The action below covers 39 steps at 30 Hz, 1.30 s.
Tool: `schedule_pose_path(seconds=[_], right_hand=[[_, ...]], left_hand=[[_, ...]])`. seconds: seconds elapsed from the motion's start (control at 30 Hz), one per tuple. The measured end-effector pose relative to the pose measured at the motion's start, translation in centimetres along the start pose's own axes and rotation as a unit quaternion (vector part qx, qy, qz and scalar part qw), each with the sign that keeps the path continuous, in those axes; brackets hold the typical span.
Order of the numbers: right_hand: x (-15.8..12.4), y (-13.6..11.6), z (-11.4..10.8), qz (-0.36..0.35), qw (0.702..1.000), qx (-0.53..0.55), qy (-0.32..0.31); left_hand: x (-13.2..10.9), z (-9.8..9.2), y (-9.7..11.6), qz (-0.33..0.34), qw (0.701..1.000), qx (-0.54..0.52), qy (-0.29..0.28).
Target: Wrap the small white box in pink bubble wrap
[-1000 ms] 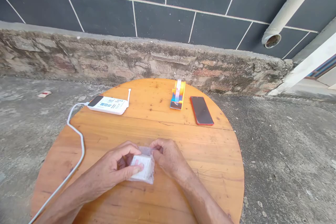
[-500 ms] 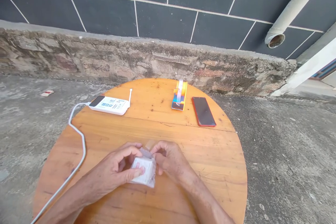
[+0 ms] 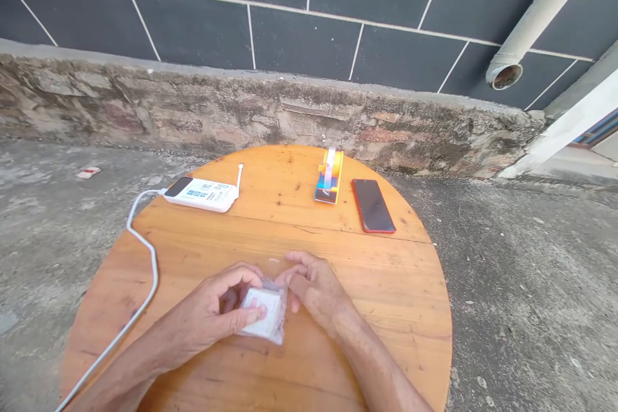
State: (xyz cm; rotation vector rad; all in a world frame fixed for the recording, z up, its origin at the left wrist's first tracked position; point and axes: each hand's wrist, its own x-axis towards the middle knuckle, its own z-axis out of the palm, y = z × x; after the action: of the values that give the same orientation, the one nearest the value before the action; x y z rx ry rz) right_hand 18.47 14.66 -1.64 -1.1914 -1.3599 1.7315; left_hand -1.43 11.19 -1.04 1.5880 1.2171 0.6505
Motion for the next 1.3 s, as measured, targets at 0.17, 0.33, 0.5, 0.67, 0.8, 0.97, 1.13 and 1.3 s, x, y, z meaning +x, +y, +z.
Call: schedule_pose_path(seconds=[0.17,0.33,0.5,0.67,0.8,0.97,1.13,1.3], right_hand=[[0.2,0.0,0.2,-0.007,1.0,-0.019,-0.022],[0.8,0.0,0.8,-0.038,0.994,-0.102,0.023],[1.3,0.5,1.2,-0.086,0.988,-0.12,0.036],[1.1,1.0,1.0,-0.139,0.974,-0.166,0.069],[1.0,1.1,0.9,-0.186,0.961,-0.193,0.07],[1.0,0.9,1.3,-0.138,0.97,-0.187,0.069],[0.7,0.9,1.5,-0.136,0.964,-0.213,0.087],[0.0,0.5,1.3,-0.138,0.959,-0.239,0.064]], left_hand=[[-0.1,-0.1,0.2,-0.002,1.0,0.005,-0.002],[-0.1,-0.1,0.1,-0.007,1.0,0.013,-0.004],[0.0,0.0,-0.1,-0.005,1.0,0.019,-0.004],[0.1,-0.1,-0.1,-0.003,1.0,0.028,0.0],[0.0,-0.1,0.0,-0.003,0.999,0.037,0.002],[0.0,0.0,0.0,0.001,0.999,0.04,0.006],[0.0,0.0,0.0,-0.003,0.999,0.037,0.01],[-0.2,0.0,0.2,-0.032,0.999,0.002,0.009]])
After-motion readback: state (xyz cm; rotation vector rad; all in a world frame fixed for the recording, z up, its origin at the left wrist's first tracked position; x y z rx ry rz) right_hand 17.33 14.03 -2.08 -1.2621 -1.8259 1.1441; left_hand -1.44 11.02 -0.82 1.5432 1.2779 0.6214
